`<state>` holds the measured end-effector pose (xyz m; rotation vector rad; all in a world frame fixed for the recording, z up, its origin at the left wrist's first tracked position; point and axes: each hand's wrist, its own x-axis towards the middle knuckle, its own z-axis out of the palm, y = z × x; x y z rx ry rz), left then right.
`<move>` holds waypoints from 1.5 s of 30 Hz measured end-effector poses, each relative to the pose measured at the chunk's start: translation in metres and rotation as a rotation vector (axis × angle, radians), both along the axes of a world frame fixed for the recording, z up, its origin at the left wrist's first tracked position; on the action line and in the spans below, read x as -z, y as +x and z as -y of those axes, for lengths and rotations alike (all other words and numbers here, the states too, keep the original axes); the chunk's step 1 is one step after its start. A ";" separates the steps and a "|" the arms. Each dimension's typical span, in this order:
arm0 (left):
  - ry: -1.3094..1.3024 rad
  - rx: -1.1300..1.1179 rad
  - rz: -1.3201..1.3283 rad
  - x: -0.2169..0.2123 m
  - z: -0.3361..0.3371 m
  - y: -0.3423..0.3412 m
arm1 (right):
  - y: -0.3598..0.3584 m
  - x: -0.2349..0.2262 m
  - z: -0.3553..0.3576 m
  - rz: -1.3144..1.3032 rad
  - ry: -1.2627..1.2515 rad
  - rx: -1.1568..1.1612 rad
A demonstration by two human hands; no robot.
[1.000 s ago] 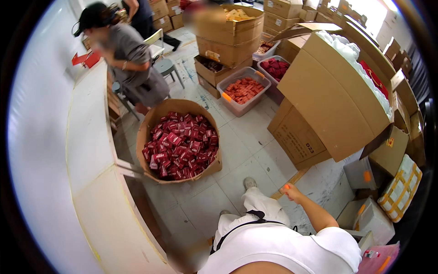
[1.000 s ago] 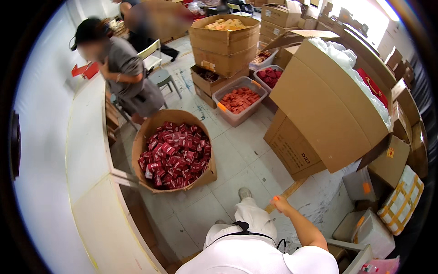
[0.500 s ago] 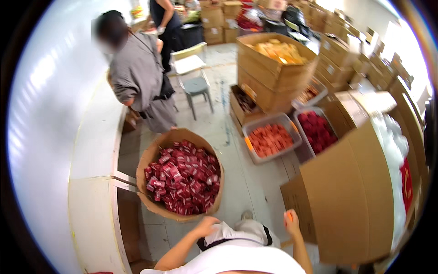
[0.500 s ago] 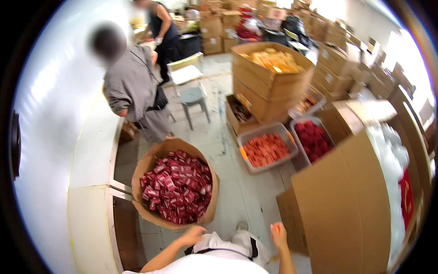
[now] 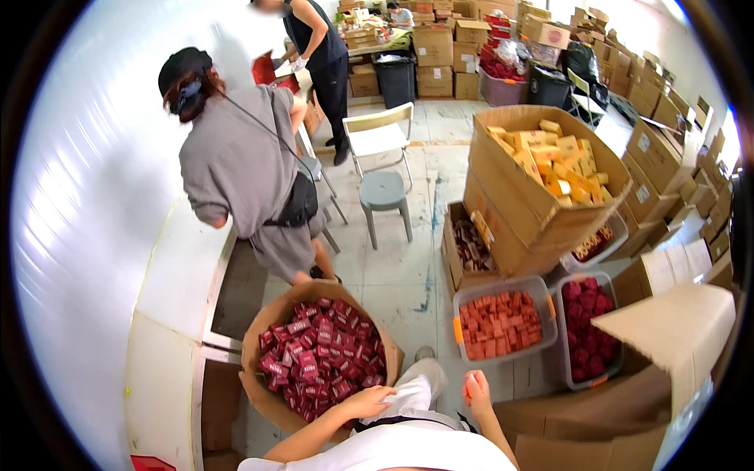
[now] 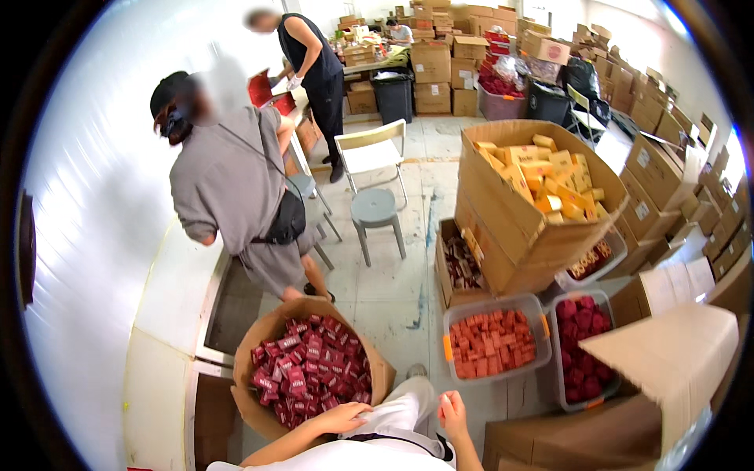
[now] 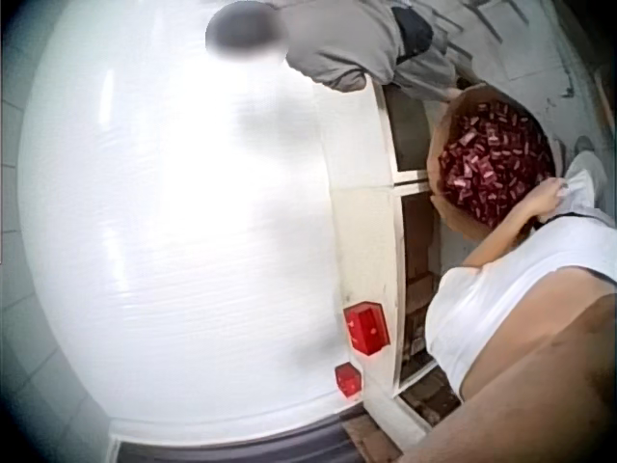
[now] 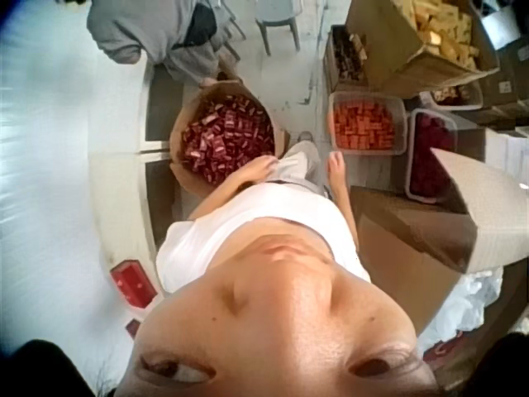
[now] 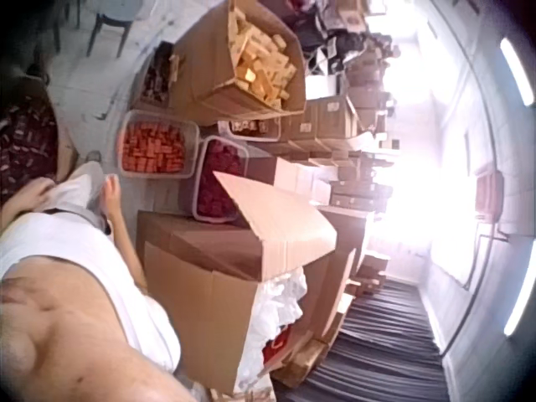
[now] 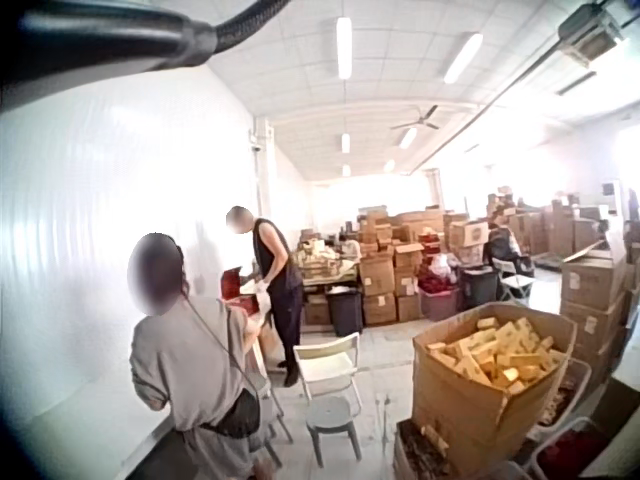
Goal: The person opens a large cardboard box using a box cutter, removes a red decorative box, and then manually places red tassels into individual clear plastic sleeves at a work table.
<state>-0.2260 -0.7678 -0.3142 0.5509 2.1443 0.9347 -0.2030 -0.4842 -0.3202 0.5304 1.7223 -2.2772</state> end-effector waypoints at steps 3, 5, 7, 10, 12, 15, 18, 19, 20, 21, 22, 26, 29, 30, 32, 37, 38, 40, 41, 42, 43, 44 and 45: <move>0.196 -0.125 -0.056 -0.022 -0.027 -0.083 | -0.078 -0.017 0.009 0.103 -0.223 -0.046; 0.381 -0.223 -0.026 -0.050 -0.050 -0.128 | -0.121 -0.020 0.011 0.067 -0.294 -0.164; 0.336 -0.273 0.116 -0.081 -0.064 -0.166 | -0.166 -0.038 0.026 0.050 -0.339 -0.277; 0.414 -0.306 0.072 -0.079 -0.074 -0.211 | -0.221 -0.060 0.055 0.097 -0.327 -0.381; 0.468 -0.350 -0.138 -0.067 -0.076 -0.234 | -0.260 -0.066 0.061 0.156 -0.344 -0.542; 0.384 -0.542 0.243 -0.080 -0.073 -0.284 | -0.321 -0.062 0.060 0.243 -0.447 -0.668; 0.402 -0.627 0.172 -0.060 -0.070 -0.342 | -0.389 -0.050 0.058 0.261 -0.509 -0.770; 0.411 -0.652 0.196 -0.056 -0.070 -0.364 | -0.412 -0.048 0.057 0.256 -0.513 -0.795; 0.430 -0.664 0.058 -0.054 -0.071 -0.388 | -0.437 -0.046 0.057 0.257 -0.537 -0.780; 0.475 -0.684 0.050 -0.048 -0.073 -0.413 | -0.462 -0.047 0.057 0.250 -0.458 -0.771; 0.522 -0.698 0.042 -0.037 -0.076 -0.438 | -0.487 -0.049 0.055 0.240 -0.379 -0.757; 0.695 -0.789 0.195 -0.016 -0.085 -0.564 | -0.599 -0.056 0.039 0.103 -0.155 -0.666; 0.533 -0.635 0.069 -0.031 -0.091 -0.646 | -0.667 -0.068 0.022 0.057 -0.129 -0.509; 0.514 -0.603 0.024 -0.037 -0.097 -0.672 | -0.687 -0.071 0.018 -0.018 -0.041 -0.488; 0.576 -0.544 0.132 -0.058 -0.100 -0.716 | -0.721 -0.085 0.016 -0.168 0.116 -0.408; 0.640 -0.306 0.429 -0.054 -0.130 -0.815 | -0.791 -0.093 -0.016 -0.270 0.380 -0.228; 0.625 -0.262 0.517 -0.061 -0.139 -0.835 | -0.803 -0.088 -0.027 -0.265 0.392 -0.189; 0.616 -0.133 0.689 -0.059 -0.163 -0.876 | -0.834 -0.083 -0.040 -0.299 0.315 -0.012; 0.629 -0.084 0.764 -0.058 -0.174 -0.900 | -0.853 -0.088 -0.040 -0.277 0.248 0.115; 0.614 -0.045 0.786 -0.055 -0.185 -0.925 | -0.875 -0.079 -0.042 -0.318 0.203 0.254; 0.600 -0.009 0.807 -0.052 -0.194 -0.950 | -0.897 -0.069 -0.044 -0.357 0.156 0.389; 0.596 0.040 0.817 -0.051 -0.204 -0.980 | -0.925 -0.071 -0.045 -0.384 0.124 0.466; 0.590 0.072 0.810 -0.049 -0.210 -1.009 | -0.952 -0.074 -0.049 -0.301 0.098 0.490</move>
